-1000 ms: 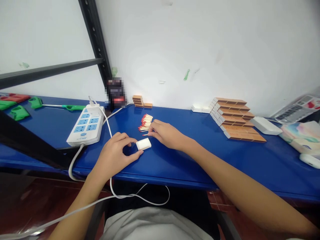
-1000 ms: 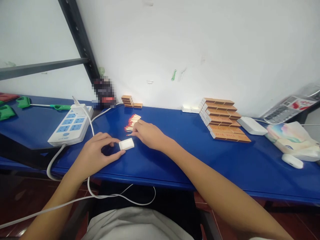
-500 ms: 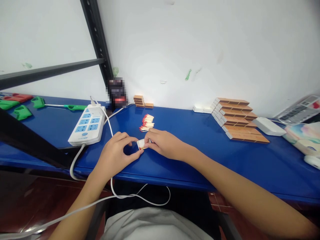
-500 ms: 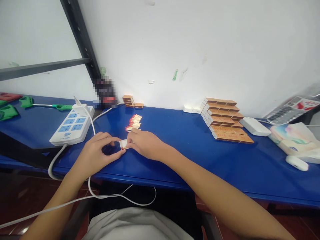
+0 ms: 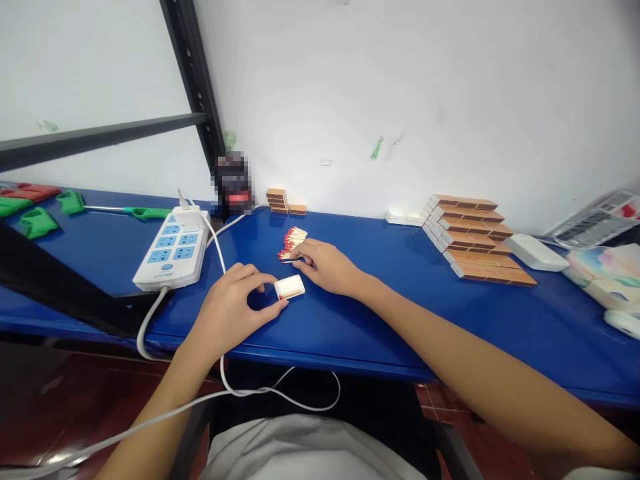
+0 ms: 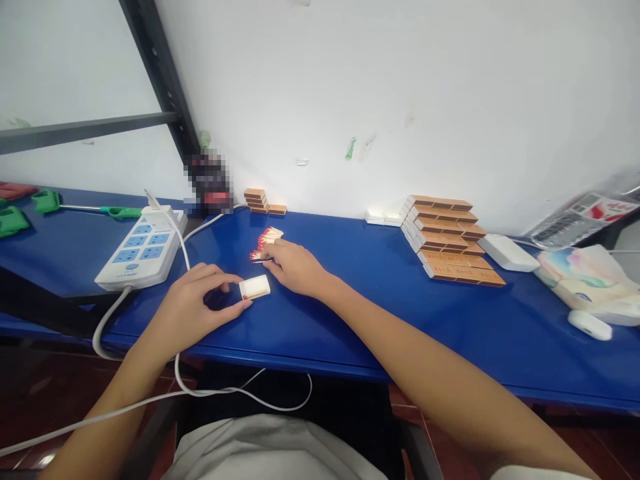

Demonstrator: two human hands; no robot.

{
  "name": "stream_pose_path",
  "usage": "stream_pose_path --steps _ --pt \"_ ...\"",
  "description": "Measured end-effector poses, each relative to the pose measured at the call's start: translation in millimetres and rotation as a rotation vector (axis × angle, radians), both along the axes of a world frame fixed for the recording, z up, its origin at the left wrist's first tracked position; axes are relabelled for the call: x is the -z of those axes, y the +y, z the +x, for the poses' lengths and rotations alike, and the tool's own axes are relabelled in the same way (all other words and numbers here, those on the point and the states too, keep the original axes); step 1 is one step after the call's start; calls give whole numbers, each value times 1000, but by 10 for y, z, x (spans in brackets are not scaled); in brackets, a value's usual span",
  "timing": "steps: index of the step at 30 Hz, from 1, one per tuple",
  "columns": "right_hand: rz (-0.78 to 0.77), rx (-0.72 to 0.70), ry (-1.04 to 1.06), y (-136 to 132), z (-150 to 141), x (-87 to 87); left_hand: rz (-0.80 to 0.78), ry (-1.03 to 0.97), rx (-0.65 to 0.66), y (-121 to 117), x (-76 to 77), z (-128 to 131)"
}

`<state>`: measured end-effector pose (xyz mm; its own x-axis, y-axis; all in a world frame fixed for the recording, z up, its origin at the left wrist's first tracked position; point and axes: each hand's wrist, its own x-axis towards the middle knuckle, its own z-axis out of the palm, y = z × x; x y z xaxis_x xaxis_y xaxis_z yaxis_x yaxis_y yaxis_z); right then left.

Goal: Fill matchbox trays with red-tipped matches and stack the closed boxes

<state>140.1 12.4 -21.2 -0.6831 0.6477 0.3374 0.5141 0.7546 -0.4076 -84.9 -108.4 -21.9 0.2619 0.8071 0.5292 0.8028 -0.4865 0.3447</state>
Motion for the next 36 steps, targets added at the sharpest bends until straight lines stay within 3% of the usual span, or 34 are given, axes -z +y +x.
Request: stream_pose_path --steps 7,16,24,32,36 --pt "0 -20 22 12 -9 8 -12 -6 -4 -5 -12 1" --pt "-67 74 -115 -67 -16 -109 -10 -1 -5 1 -2 -2" --pt "-109 -102 1 -342 82 -297 5 -5 -16 -1 -2 -12" --pt "-137 -151 -13 -396 43 -227 9 2 -18 -4 8 -9" --pt "-72 -46 52 -233 27 -137 -5 -2 -18 -2 1 -8"
